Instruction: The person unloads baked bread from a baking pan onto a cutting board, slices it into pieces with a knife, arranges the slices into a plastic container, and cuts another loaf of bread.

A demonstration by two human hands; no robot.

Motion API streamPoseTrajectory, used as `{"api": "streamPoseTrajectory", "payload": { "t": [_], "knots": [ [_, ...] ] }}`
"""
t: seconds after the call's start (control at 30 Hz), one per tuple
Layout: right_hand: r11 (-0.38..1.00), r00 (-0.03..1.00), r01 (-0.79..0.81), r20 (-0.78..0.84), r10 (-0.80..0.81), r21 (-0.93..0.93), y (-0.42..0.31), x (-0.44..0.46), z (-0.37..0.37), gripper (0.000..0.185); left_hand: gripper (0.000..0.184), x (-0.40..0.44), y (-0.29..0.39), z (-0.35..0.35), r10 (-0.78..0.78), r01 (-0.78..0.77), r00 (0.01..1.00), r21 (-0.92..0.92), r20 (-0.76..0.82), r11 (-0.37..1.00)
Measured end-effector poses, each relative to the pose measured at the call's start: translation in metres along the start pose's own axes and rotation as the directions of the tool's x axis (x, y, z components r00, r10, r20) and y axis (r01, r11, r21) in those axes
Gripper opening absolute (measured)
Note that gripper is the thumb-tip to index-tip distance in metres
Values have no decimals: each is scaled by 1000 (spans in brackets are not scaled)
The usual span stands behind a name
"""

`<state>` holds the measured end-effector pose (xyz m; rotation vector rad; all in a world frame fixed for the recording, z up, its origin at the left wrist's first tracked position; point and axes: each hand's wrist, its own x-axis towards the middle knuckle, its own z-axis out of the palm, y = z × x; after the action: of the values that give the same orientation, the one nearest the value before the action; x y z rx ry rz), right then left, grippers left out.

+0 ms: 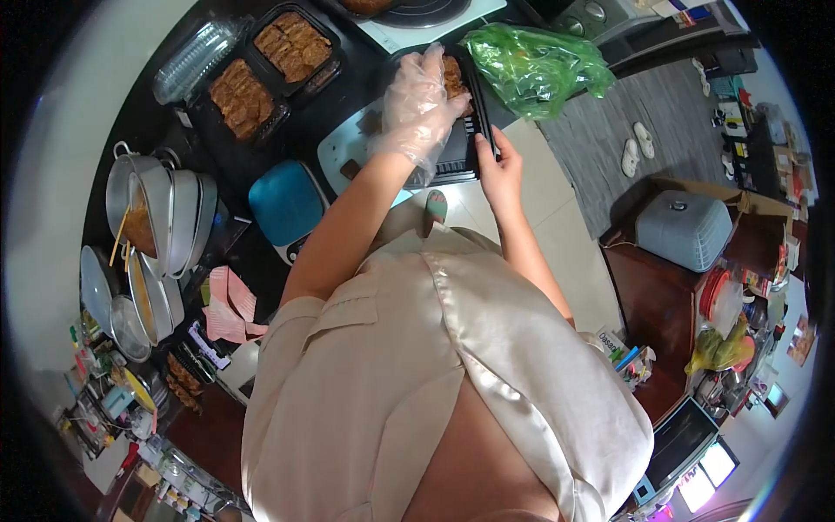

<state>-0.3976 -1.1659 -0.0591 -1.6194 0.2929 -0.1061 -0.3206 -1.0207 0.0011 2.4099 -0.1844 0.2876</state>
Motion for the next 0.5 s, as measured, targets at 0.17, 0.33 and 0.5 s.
{"api": "streamPoseTrajectory", "payload": {
  "t": [0.17,0.33,0.5],
  "knots": [
    [998,993,45,-111,-39,47,-1,18,-29,32,50,2,-7,-71,-127,96,978,-186,-166,978],
    [999,992,5,-125,1,42,-2,31,-72,27,48,-5,-64,-48,-349,391,874,-62,338,918],
    [997,984,42,-175,-31,61,5,33,-79,27,42,13,-55,17,-288,233,858,178,425,956]
  ]
}}
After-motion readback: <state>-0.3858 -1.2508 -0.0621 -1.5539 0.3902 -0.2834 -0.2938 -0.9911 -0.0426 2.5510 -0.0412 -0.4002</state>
